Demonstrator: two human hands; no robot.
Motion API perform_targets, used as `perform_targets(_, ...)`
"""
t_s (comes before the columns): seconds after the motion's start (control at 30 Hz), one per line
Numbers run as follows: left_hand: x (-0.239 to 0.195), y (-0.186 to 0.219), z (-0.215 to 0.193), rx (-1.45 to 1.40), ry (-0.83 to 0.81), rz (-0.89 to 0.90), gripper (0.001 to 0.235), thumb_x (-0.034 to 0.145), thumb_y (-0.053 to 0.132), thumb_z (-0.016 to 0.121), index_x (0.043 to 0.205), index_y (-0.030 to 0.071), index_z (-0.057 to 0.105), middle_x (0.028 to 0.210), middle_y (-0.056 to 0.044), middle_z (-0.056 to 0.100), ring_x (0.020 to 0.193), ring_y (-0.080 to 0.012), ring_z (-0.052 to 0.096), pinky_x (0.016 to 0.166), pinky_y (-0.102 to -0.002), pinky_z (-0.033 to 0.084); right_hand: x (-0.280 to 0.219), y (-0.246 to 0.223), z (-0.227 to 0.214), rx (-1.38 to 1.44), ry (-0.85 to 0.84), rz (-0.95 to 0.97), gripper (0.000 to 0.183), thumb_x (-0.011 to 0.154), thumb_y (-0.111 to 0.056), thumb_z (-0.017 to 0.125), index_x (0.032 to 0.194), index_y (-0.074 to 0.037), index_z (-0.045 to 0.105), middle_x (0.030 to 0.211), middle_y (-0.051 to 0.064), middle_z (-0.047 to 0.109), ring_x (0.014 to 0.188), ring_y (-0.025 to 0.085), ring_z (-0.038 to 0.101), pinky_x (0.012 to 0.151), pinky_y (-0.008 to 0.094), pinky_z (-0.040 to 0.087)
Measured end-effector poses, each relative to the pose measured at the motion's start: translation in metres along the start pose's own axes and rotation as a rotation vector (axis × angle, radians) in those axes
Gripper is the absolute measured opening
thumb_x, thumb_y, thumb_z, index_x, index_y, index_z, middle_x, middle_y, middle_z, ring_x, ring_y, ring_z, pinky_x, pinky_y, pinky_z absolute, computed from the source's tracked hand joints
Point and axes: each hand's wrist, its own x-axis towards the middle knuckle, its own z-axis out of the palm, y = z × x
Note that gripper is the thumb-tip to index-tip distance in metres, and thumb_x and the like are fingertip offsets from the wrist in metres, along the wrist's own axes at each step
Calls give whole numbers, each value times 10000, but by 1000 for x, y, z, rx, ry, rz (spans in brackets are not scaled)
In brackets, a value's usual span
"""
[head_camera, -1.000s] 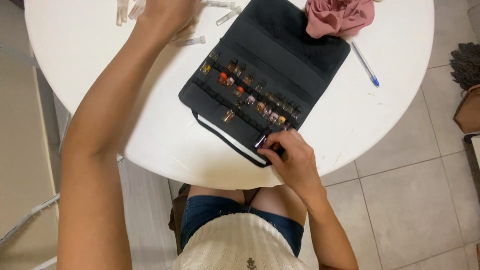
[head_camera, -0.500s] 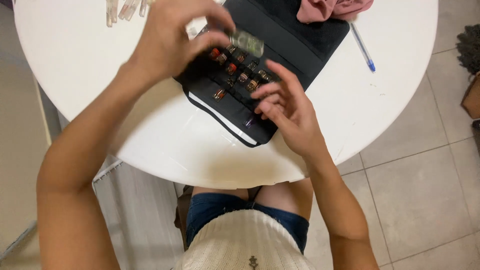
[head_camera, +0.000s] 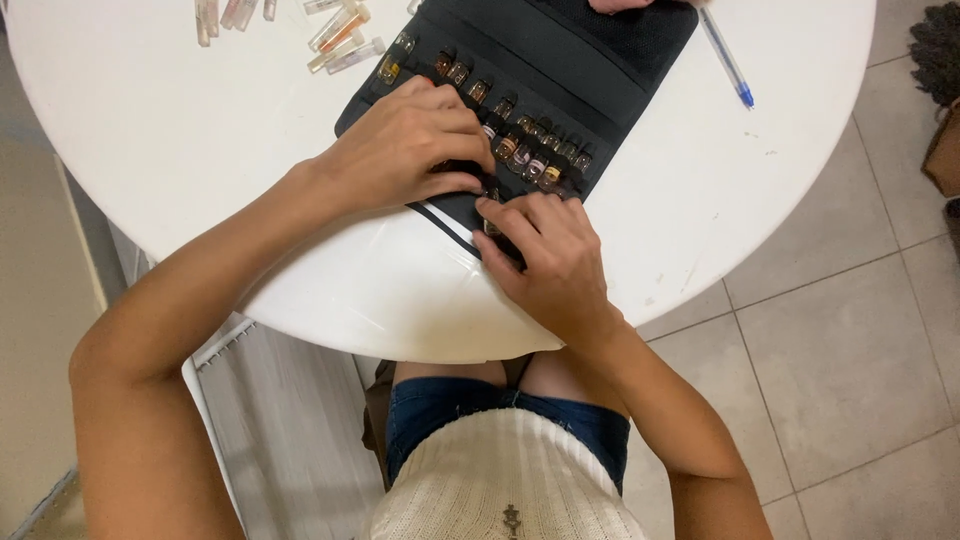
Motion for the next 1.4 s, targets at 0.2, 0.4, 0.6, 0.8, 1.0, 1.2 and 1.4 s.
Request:
perform_targets(0.2,2,7,8,187,22,40,199,965,318,807,1038,145,740,1035,-6,723,946,-214,606,798,-369,382,1,1,-1,-24,-56,-39,168,989,-160,753,1120,-60,723,920,55,675,801,240,548,714,377,356)
perform_targets(0.4,3,11,16,24,113,-141,116,880,249,827,926,193,737,879,36,688,923,-215,655,857,-365,452,-6,8,9,176,-57,131,186,900,-223,829,1068,-164,777,940,40,626,895,245,559,797,362,398)
perform_targets(0.6,2,16,12,-222,154,-276,98,880,182,827,893,185,731,862,13,716,873,-247,686,801,-383,498,-4,4,11,88,-111,54,143,901,-268,820,1024,-208,776,942,11,637,886,235,566,815,372,382)
perform_targets(0.8,-1,17,15,-246,227,-262,83,888,137,802,886,143,720,867,-31,709,856,-288,680,794,-399,526,-7,3,16,29,-144,102,172,929,-296,794,1090,-236,777,944,-18,658,898,203,558,840,388,343)
perform_targets(1.0,-3,23,16,186,251,-72,109,883,166,831,883,167,722,897,30,699,895,-194,685,951,-372,493,-4,5,17,126,-75,176,318,858,-283,859,1085,-153,677,847,-17,649,846,245,581,811,400,343)
perform_targets(1.2,-3,25,6,266,219,-14,75,907,191,822,920,148,762,862,24,707,917,-190,687,1032,-406,426,0,9,21,125,-55,220,331,843,-275,881,1057,-163,654,799,-62,672,833,203,601,797,366,335)
perform_targets(1.4,0,29,-4,346,178,61,145,1079,163,720,942,118,738,901,21,710,812,-187,610,989,-416,434,9,13,22,42,-72,211,419,847,-306,958,879,-147,572,724,-104,624,689,143,493,775,353,325)
